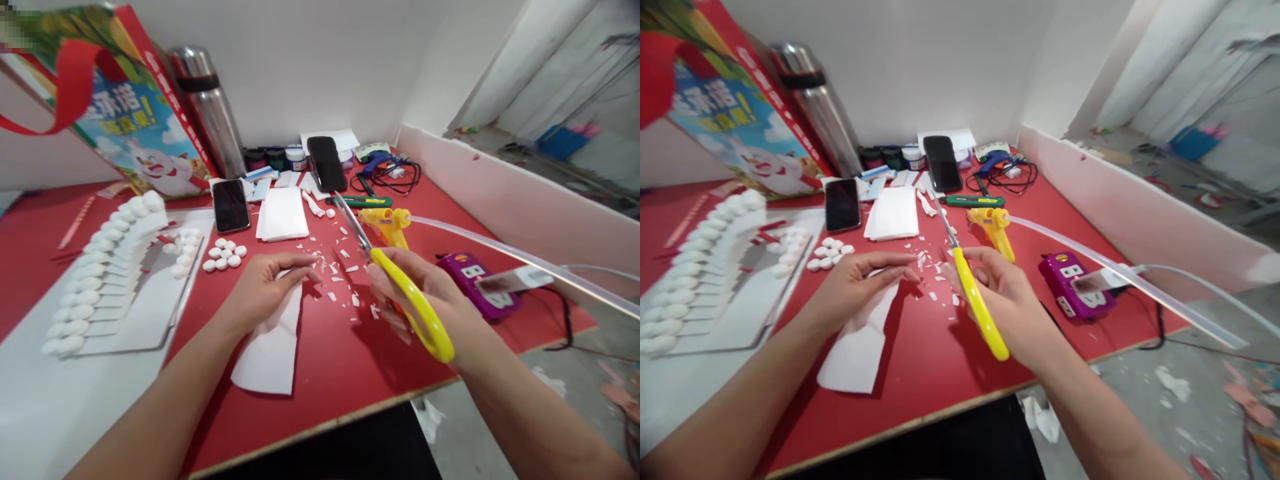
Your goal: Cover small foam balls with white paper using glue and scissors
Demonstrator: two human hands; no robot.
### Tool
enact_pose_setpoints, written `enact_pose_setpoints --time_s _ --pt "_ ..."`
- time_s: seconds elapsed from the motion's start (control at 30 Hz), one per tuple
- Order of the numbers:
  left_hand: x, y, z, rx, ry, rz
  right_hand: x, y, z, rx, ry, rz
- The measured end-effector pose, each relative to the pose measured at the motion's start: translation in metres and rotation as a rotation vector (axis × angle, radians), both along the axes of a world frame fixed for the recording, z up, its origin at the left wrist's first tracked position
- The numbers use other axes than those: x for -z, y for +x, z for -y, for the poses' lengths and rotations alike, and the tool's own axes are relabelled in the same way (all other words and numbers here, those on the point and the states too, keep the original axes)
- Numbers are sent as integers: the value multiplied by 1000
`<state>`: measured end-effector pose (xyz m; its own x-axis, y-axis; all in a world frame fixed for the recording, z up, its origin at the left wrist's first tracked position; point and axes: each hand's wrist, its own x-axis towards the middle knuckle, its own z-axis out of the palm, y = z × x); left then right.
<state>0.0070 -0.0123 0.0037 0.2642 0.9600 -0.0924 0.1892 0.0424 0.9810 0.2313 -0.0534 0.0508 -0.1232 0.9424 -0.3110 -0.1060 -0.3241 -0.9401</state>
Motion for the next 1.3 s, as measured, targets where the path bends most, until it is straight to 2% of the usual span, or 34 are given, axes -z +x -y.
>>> enact_pose_setpoints --time_s 0.13,0.27,0.33,0.47,0.6,0.67,0.77,0.83,0.9,0.97,1.13,1.23,1.3 --pt "10 -2 -6 -56 -31 40 3 3 -2 22 -23 -17" --pt "17 -4 -10 -184 222 -131 6 3 -3 26 -47 -42" --pt "21 -6 -12 -184 342 -155 8 3 -3 24 -27 -61" --pt "33 -6 -15 -29 442 -283 12 6 -3 26 23 -68" --pt "39 2 -14 78 433 -472 13 9 -2 23 0 -73" --pt "36 7 -11 148 419 -460 14 10 -1 27 -18 -87" --pt "29 11 -9 307 389 -274 14 11 -2 48 -25 -85" --pt "26 12 -12 293 351 -185 14 11 -3 59 -21 -76" --pt "26 12 -22 194 316 -203 13 12 -5 68 -11 -70" --pt "30 16 -37 177 277 -244 11 13 -6 79 4 -61" --pt "36 42 -69 319 304 -313 9 12 -6 82 37 -62" --pt "30 49 -65 393 343 -372 7 13 -4 64 38 -66" --pt "26 44 -56 469 326 -273 6 14 -4 57 47 -79"
